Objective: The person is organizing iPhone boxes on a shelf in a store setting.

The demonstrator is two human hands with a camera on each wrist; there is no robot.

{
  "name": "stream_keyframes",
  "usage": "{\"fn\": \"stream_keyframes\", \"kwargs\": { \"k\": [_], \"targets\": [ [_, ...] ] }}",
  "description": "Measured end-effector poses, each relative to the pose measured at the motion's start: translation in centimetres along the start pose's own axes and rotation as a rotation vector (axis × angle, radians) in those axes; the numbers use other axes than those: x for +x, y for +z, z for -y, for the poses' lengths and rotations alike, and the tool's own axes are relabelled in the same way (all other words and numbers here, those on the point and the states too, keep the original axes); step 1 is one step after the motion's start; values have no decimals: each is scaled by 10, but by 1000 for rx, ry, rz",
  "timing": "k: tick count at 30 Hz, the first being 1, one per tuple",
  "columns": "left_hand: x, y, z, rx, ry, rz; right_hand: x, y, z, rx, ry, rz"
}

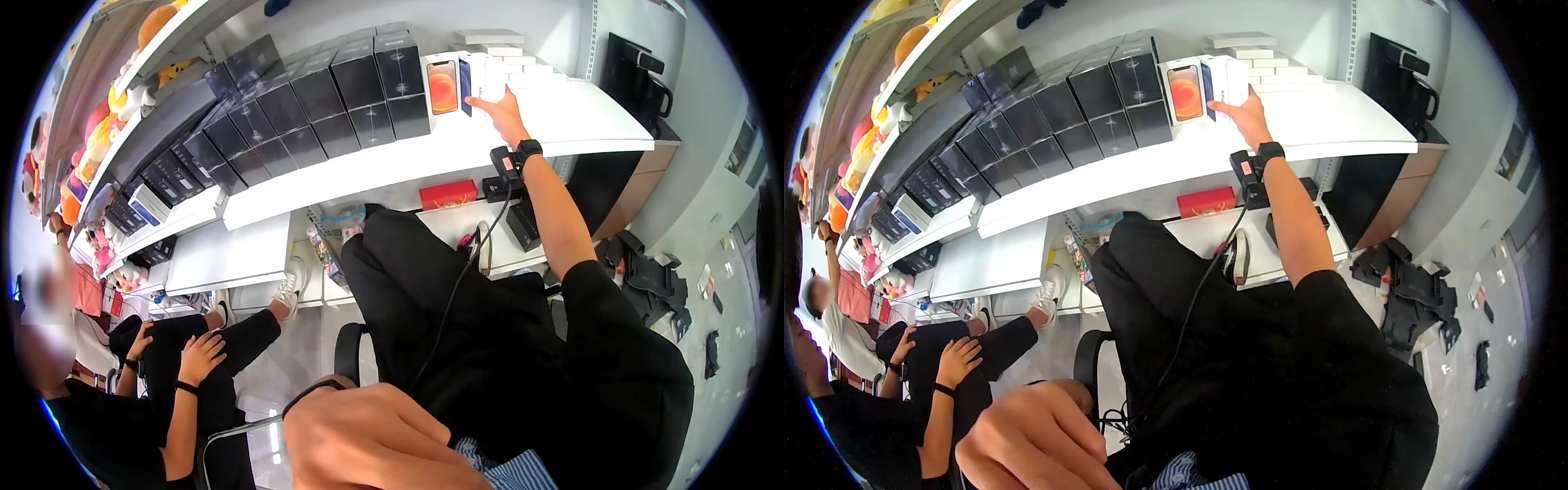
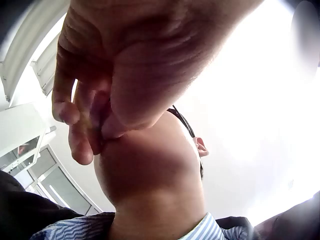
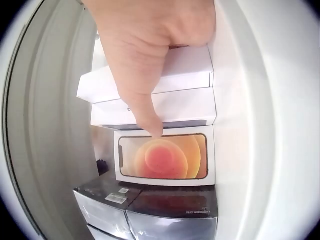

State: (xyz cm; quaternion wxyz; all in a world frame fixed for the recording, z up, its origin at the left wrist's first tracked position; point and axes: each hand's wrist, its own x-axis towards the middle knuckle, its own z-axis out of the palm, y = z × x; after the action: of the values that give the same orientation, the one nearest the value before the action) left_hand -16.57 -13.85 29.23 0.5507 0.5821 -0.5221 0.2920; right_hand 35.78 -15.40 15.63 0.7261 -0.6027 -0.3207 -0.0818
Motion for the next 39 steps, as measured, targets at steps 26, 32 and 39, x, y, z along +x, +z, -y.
{"fn": "stream_keyframes", "kwargs": {
  "k": [26, 32, 39],
  "targets": [
    [-2, -10, -8, 79, -118, -129, -9, 4, 13, 61, 15, -4],
    [-7, -20, -11, 18, -155, -41, -5, 2, 3, 37, 3, -10],
    [-12, -21, -4, -143, -175, -62, -4, 2, 3, 61, -5, 22]
  ]
}}
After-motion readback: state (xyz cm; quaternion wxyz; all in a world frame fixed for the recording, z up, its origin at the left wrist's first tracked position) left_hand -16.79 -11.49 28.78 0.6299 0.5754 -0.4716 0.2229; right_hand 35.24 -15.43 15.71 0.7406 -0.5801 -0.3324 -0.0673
